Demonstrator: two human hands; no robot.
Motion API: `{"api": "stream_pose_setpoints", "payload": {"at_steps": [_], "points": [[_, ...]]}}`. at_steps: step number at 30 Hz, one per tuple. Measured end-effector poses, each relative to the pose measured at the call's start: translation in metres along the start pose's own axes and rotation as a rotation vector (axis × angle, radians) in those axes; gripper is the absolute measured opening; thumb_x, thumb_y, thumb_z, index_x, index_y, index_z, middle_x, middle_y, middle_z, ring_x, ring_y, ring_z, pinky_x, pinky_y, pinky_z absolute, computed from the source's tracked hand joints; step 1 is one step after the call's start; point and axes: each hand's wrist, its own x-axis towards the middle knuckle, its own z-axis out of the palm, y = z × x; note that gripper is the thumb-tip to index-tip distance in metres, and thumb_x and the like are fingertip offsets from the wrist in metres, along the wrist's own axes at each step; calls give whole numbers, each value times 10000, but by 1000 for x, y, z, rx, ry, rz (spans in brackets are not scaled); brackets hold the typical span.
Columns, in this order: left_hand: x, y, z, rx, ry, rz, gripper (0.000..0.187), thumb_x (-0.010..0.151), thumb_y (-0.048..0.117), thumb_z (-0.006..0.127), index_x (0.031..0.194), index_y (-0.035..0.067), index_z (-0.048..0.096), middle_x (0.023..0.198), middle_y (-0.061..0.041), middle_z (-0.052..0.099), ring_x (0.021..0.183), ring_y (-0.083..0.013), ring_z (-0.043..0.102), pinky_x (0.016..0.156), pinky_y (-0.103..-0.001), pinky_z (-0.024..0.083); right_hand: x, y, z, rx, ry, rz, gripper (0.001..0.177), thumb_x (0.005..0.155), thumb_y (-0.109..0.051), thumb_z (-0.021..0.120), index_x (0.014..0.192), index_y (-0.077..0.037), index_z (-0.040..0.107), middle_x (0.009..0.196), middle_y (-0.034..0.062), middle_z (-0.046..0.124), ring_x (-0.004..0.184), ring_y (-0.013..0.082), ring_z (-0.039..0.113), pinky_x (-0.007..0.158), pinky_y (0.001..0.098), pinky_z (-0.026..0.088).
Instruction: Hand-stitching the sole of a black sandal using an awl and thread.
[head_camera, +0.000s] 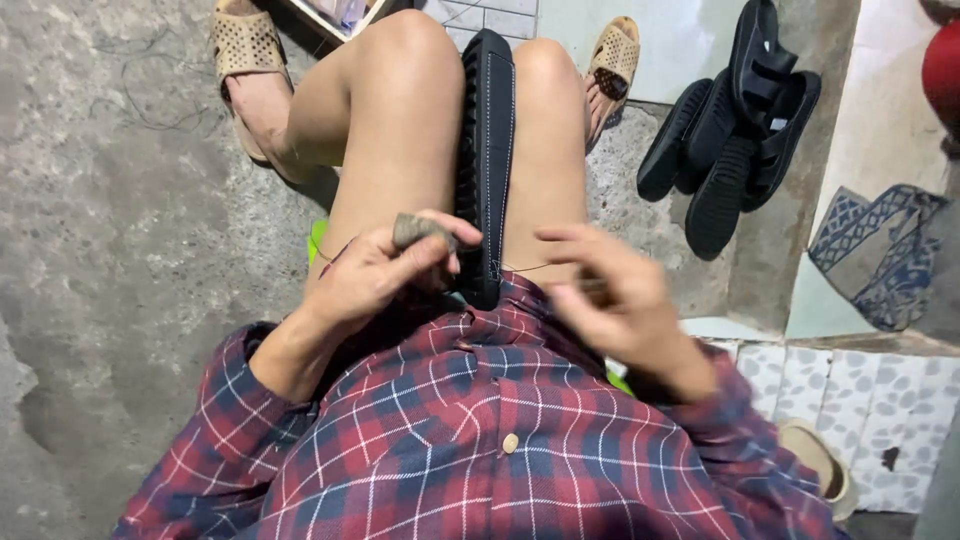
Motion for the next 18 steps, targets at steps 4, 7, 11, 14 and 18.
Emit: {"api": "stream_pose_setpoints", "payload": {"at_steps": [4, 7, 11, 14, 18], "points": [[14, -1, 5, -222, 91, 14, 341, 964, 306, 486, 868, 24, 651, 1048, -94, 718, 645, -86, 575, 570, -171, 461, 1, 26, 22, -293, -183, -172, 182, 885, -68, 621, 1040, 19, 581, 932, 172, 590, 792, 272, 591, 737, 348, 452], [29, 0, 9, -285, 172, -62, 345, 939, 360, 515, 818, 61, 637, 852, -89, 714, 512, -92, 533, 419, -186, 391, 8, 25, 23, -290, -276, -92, 66, 879, -108, 621, 918, -56, 622, 690, 43, 634, 493, 167, 556, 491, 300, 421], [51, 10, 18, -370, 239, 21, 323, 919, 343, 569, 740, 75, 602, 602, -33, 588, 549, -79, 565, 532, -176, 461, 24, 18, 20, -67, -442, 349, 67, 812, -163, 688, 852, -110, 700, 808, -26, 745, 682, 57, 643, 643, 210, 498], [69, 36, 20, -352, 353, 91, 355, 890, 354, 582, 642, 99, 565, 530, 20, 503, 456, -55, 461, 457, -183, 381, 31, 34, 19, 204, -506, 559, 69, 796, -97, 707, 857, -66, 715, 743, -6, 723, 650, 24, 591, 592, 154, 473], [100, 48, 16, -390, 330, 167, 366, 871, 357, 590, 594, 129, 518, 503, 43, 463, 417, -34, 374, 389, -171, 271, 35, 49, 18, 365, -497, 652, 60, 786, -69, 734, 832, -36, 711, 755, 21, 719, 700, 47, 625, 649, 157, 494]]}}
